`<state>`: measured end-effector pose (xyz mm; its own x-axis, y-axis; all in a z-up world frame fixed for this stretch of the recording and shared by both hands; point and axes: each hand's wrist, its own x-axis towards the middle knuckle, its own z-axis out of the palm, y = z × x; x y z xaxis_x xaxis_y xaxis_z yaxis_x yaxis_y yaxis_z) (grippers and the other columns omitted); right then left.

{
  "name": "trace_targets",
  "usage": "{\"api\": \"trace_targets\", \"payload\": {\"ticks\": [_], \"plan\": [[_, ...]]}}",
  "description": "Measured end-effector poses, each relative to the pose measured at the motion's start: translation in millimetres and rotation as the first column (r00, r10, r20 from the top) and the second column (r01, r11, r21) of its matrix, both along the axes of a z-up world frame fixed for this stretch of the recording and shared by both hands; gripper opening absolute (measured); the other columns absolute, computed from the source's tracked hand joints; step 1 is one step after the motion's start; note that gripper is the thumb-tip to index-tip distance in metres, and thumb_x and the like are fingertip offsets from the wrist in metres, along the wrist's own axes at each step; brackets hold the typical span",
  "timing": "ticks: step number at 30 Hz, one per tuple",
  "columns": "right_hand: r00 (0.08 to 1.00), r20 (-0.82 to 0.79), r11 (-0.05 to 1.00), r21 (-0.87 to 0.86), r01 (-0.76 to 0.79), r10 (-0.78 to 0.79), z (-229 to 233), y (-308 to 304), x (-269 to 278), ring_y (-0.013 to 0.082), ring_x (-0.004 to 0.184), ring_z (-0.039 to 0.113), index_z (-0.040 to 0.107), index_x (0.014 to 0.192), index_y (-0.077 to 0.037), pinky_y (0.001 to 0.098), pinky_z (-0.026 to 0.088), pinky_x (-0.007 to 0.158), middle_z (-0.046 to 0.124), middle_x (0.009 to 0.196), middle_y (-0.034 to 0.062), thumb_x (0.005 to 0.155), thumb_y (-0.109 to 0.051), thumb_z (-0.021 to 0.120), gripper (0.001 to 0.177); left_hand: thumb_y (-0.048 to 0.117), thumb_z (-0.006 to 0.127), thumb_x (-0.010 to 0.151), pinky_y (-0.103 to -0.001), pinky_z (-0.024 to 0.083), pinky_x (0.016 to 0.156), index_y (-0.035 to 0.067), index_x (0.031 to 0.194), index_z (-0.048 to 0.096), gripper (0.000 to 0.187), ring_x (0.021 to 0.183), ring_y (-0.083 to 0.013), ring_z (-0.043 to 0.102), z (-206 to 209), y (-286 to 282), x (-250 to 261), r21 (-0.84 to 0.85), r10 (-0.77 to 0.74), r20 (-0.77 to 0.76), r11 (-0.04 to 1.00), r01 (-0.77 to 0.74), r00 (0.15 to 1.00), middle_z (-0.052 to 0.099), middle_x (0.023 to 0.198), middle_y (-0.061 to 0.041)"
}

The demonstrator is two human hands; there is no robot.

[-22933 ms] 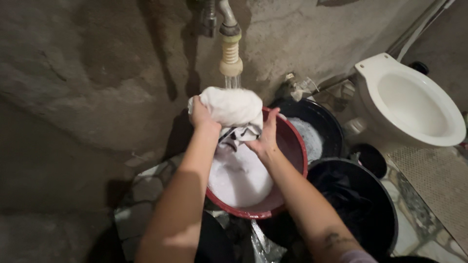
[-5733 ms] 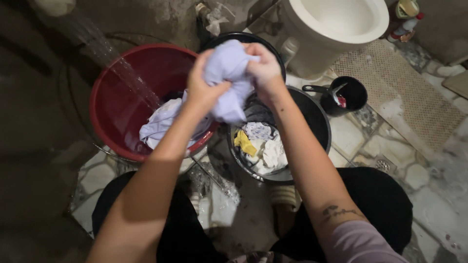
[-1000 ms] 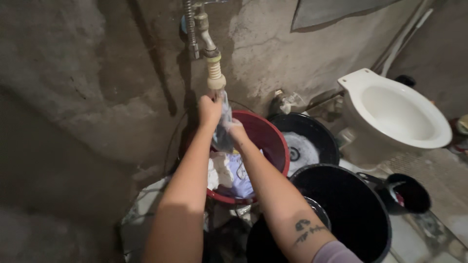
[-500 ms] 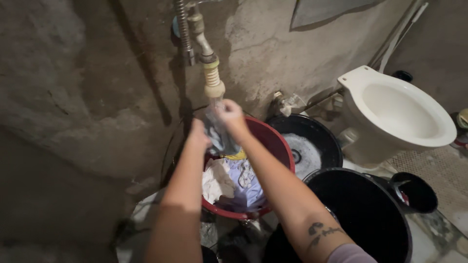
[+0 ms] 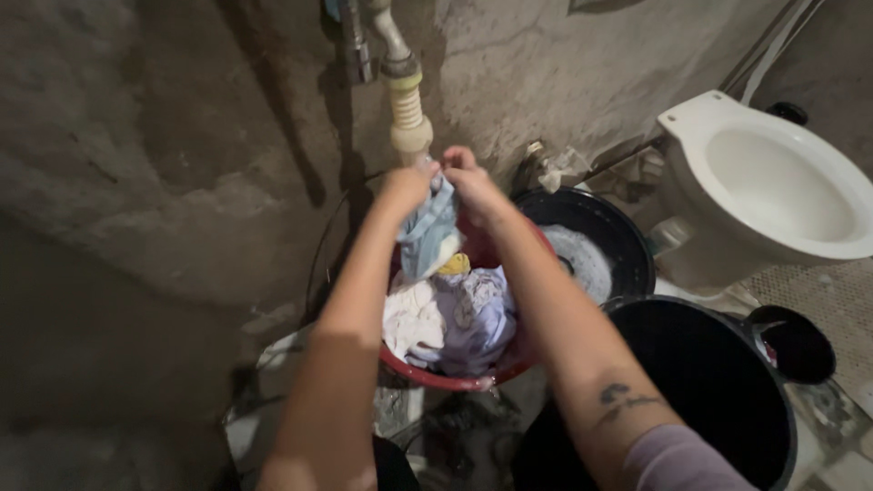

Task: The person hand-washes several pieces of clothing in a red basin under a running tap. They rinse and wring out a light purple shirt, a white shirt, a black garment, and a white cloth, then transfer them to a black basin. The person also rinses a yellow cloth and a small blue item.

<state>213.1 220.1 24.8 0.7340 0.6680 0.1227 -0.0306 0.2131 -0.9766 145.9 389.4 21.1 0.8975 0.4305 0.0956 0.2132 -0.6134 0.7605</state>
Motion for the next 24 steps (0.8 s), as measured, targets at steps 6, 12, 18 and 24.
{"api": "trace_targets", "payload": {"ticks": [6,12,18,24], "plan": [[0.88,0.026,0.845,-0.297,-0.446,0.474,80.1,-42.5,-45.7,0.0169,0.112,0.063,0.037,0.15,-0.017,0.0355,0.055,0.087,0.063,0.128,0.0052,0.071,-0.007,0.077,0.089,0.031,0.067,0.094,-0.04,0.057,0.073,0.005,0.11,0.072,0.031,0.084,-0.0202,0.071,86.4,-11.6,-66.9,-0.535,-0.143,0.243,0.805,0.256,0.959,0.076,0.097,-0.008],[0.914,0.152,0.727,-0.66,-0.189,0.376,57.7,-41.4,-43.1,0.0154,0.114,0.069,0.07,0.137,-0.004,0.0262,0.05,0.1,0.076,0.128,0.0106,0.08,-0.039,0.089,0.07,0.032,0.065,0.098,-0.044,0.056,0.067,0.003,0.111,0.071,0.033,0.077,-0.0243,0.07,97.4,-18.1,-70.1,-0.679,0.085,0.188,0.731,0.067,0.978,0.074,0.092,-0.01],[0.942,-0.264,0.973,-0.044,-0.225,0.206,67.9,-37.5,-54.5,0.0167,0.1,0.073,0.072,0.118,-0.009,0.0342,0.059,0.091,0.077,0.11,0.0041,0.078,-0.033,0.084,0.048,0.034,0.066,0.103,-0.043,0.059,0.078,-0.003,0.12,0.071,0.041,0.091,-0.0265,0.075,56.9,12.8,-64.8,-0.381,0.289,0.298,0.91,-0.164,0.91,0.073,0.098,-0.013],[0.922,0.235,0.949,0.141,0.28,-0.307,81.8,27.4,-109.4,0.016,0.081,0.068,0.07,0.097,-0.005,0.0288,0.054,0.076,0.073,0.086,0.0045,0.083,-0.016,0.077,0.019,0.031,0.062,0.096,-0.042,0.061,0.074,0.0,0.111,0.066,0.034,0.085,-0.0263,0.074,-20.3,-4.7,-20.8,-0.983,0.332,0.115,0.171,0.06,0.936,0.075,0.097,-0.013]]}}
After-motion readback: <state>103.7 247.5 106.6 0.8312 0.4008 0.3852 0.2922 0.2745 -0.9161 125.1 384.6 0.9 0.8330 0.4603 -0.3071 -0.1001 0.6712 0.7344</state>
